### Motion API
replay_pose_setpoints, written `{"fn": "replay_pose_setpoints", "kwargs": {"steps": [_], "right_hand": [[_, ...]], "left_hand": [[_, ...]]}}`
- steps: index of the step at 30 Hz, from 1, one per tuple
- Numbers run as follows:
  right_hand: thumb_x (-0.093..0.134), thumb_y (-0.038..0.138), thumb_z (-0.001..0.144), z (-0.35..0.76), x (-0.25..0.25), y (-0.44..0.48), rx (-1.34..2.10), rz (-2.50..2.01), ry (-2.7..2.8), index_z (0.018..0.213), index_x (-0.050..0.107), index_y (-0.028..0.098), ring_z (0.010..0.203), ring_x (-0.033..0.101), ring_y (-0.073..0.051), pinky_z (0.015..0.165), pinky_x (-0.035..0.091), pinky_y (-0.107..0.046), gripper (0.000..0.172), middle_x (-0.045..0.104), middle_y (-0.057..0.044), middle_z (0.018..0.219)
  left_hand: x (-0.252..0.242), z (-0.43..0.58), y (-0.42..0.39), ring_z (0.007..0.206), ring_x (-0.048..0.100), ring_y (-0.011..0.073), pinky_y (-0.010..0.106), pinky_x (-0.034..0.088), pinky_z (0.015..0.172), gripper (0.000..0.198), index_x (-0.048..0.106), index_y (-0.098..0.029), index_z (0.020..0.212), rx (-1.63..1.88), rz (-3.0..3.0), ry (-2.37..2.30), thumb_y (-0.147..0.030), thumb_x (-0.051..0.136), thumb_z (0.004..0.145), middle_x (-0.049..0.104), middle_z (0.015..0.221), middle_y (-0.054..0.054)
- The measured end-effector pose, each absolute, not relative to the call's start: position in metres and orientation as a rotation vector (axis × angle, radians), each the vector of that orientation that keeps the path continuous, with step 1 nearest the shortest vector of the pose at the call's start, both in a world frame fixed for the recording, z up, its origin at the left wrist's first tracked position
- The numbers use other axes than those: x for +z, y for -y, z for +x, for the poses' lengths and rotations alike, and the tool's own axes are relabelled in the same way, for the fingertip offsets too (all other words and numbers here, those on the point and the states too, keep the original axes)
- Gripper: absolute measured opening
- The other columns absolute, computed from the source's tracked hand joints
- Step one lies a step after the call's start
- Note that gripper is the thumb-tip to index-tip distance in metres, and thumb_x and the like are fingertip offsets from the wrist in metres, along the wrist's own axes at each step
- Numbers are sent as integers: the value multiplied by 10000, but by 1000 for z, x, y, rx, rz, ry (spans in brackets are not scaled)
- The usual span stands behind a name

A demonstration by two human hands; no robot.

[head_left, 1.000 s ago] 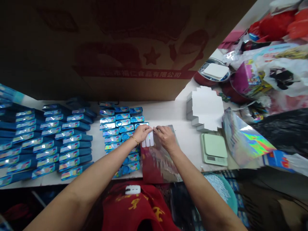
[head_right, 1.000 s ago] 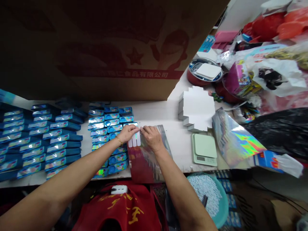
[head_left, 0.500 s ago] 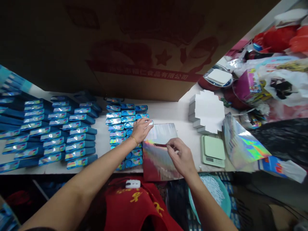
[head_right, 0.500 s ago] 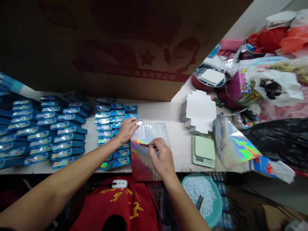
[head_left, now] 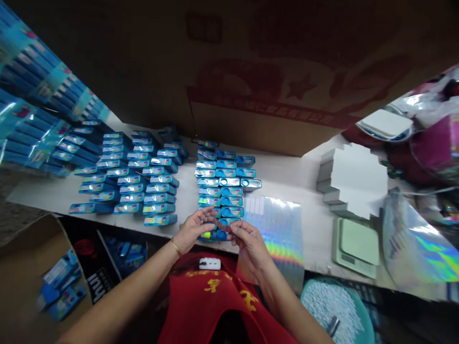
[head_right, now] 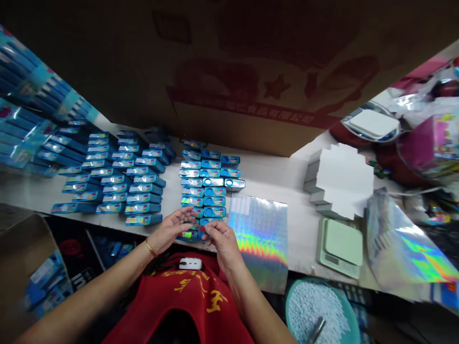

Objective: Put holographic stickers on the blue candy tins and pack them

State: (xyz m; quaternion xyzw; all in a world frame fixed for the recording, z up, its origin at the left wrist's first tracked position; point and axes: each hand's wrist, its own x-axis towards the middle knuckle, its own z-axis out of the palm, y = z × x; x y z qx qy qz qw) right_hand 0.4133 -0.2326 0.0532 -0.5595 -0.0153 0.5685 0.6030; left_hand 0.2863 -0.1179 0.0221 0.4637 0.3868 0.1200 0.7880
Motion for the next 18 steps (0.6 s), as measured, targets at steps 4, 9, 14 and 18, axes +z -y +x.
{"fn": "replay_pose_setpoints", "kwargs": {"steps": [4,9,14,18], "right_hand": [[651,355,619,391,37,218,1223,-1418,37,661,596,155,476,442,-79,467,303,-199,211,545,24,518],[591,348,661,369,5,203,957,-1685,188,665,604,162,562,471,-108,549,360,-226,186,558,18,591],[494,310,751,351,-12,204,697,-1982,578,677,582,174,631,474,-126,624,371,-248,178,529,1,654],[477,260,778,343,-14,204,535,-2164,862,706,582,178,734,478,-161,703,341,-287,151,554,-27,712]], "left_hand": [[19,273,114,665,566,110,200,429,558,345,595,-141,919,303,913,-1032,-282,669,613,621,752,27],[3,255,101,654,558,107,211,436,599,356,605,-134,868,417,1058,-1154,-289,695,561,611,706,8],[-19,238,94,653,572,127,252,452,628,361,596,-127,876,411,1196,-1208,-326,667,584,615,713,19],[-34,233,93,691,595,151,279,465,665,371,585,-134,906,414,1263,-1209,-344,645,607,623,724,29]]}}
